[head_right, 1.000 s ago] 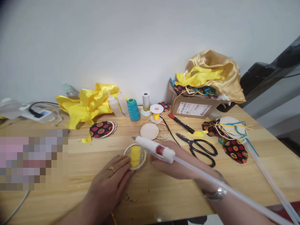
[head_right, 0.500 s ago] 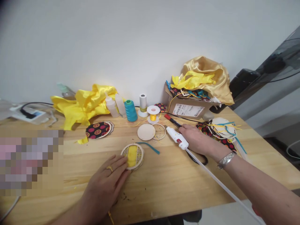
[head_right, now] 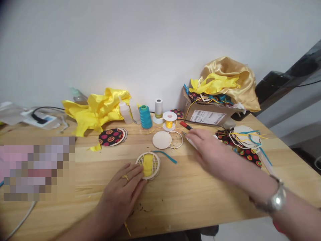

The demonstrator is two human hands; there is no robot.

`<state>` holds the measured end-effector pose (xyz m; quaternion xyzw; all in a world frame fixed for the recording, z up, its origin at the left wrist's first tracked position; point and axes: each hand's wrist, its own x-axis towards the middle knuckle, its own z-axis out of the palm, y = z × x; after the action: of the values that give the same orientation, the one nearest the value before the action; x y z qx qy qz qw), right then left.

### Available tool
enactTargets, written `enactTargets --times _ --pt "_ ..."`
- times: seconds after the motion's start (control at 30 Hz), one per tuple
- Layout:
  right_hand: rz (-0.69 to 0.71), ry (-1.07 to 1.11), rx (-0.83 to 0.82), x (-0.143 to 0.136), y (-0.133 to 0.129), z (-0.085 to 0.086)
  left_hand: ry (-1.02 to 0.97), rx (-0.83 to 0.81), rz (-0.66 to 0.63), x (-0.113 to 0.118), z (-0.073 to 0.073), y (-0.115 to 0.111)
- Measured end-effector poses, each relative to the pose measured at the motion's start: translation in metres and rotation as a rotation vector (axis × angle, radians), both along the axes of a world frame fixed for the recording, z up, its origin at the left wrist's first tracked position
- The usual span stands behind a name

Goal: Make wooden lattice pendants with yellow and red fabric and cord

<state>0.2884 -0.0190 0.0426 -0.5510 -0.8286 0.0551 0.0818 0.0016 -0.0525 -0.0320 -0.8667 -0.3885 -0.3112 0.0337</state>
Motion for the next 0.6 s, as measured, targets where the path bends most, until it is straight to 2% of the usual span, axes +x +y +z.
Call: enactTargets --times 0.1,0.17,0.23,0.37,0.5,0.6 --pt "0.036 0.259 -0.033 -0.054 -0.018 -0.005 0.02 0.023 -0.008 0.0 0.001 0.001" --pt "0.109 0.364 -0.102 -0.08 -0.022 -0.018 0.039 0.031 -0.021 -0.001 0.002 0.001" --pt "0.125 0.409 -0.122 -0.094 -0.019 -0.034 0.064 0.036 -0.037 -0.001 0.003 0.002" --pt "0.163 0.422 -0.107 -0.098 -0.01 -0.057 0.095 0.038 -0.054 -0.001 0.003 0.003" --pt "0.186 0.419 -0.097 -0.095 -0.007 -0.063 0.099 0.001 -0.095 -0.005 0.002 0.004" --pt "0.186 0.413 -0.098 -0.095 -0.007 -0.064 0.066 -0.091 -0.133 -0.013 0.005 0.01"
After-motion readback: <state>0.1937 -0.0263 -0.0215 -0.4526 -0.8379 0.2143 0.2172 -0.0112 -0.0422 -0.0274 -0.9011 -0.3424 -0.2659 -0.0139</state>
